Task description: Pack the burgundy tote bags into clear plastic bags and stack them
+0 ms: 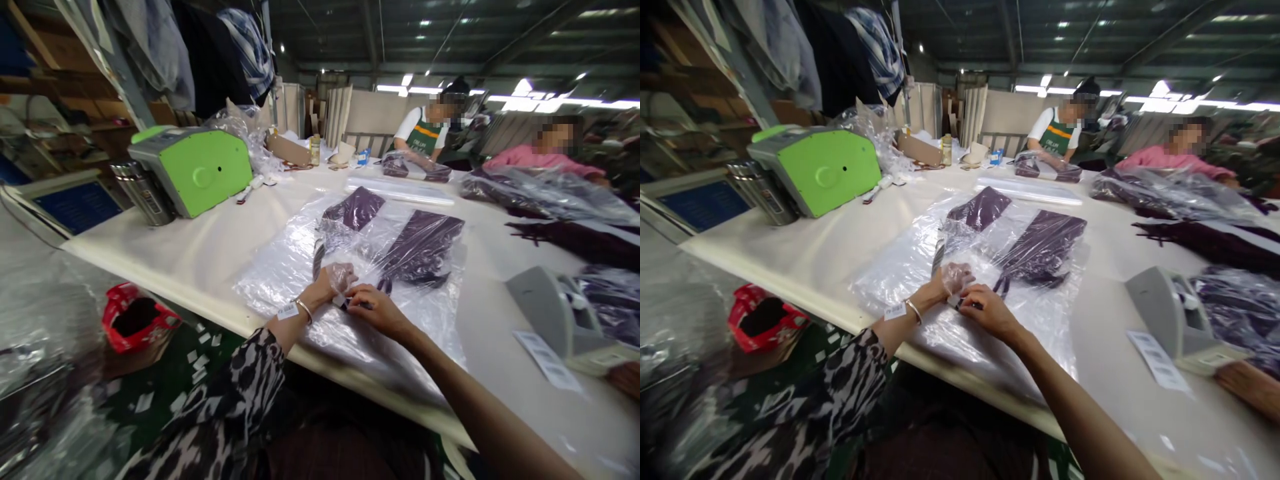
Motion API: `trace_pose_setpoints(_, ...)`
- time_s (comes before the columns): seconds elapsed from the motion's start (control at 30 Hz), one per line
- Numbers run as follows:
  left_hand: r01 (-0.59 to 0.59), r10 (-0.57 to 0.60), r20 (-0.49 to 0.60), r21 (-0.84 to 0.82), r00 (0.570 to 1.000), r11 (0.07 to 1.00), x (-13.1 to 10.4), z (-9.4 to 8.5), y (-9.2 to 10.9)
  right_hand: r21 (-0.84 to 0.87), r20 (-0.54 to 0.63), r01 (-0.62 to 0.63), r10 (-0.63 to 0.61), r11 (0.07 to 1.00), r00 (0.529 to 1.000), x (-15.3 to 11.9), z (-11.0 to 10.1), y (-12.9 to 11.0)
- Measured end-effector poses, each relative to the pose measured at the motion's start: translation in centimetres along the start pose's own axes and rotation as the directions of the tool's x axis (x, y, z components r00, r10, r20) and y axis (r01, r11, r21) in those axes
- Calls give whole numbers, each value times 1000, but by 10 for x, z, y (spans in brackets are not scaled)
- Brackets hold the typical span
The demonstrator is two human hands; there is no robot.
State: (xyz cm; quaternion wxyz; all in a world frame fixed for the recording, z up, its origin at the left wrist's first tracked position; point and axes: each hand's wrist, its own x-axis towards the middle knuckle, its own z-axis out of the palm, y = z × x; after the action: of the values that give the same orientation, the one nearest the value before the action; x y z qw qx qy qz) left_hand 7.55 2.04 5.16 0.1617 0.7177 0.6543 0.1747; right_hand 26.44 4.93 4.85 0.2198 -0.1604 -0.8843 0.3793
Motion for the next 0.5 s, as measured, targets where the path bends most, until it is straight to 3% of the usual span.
trace_pose_setpoints(0.1, -127, 127, 10, 23, 992, 992, -33, -7, -7, 56, 15, -122, 121, 991, 993, -1, 0, -3)
trace_pose_setpoints(0.17, -191, 198, -81, 82, 977, 978, -59, -7, -12, 57, 13, -161, 161, 985, 987, -2, 0, -7)
trace_pose_setpoints(0.27, -213, 251, -227, 179, 941, 961, -82, 2, -19, 25, -36, -101, 101, 995, 994, -4, 4, -14)
trace_pose_setpoints(0.37, -147, 194, -241, 201, 951, 969, -74, 13, -20, -38, 4, -6, 6, 999, 1000, -4, 11, -21)
trace_pose_setpoints(0.5, -58, 103, -303, 154, 948, 986, -53, 19, -20, -94, 94, -65, 74, 993, 993, -4, 16, -28)
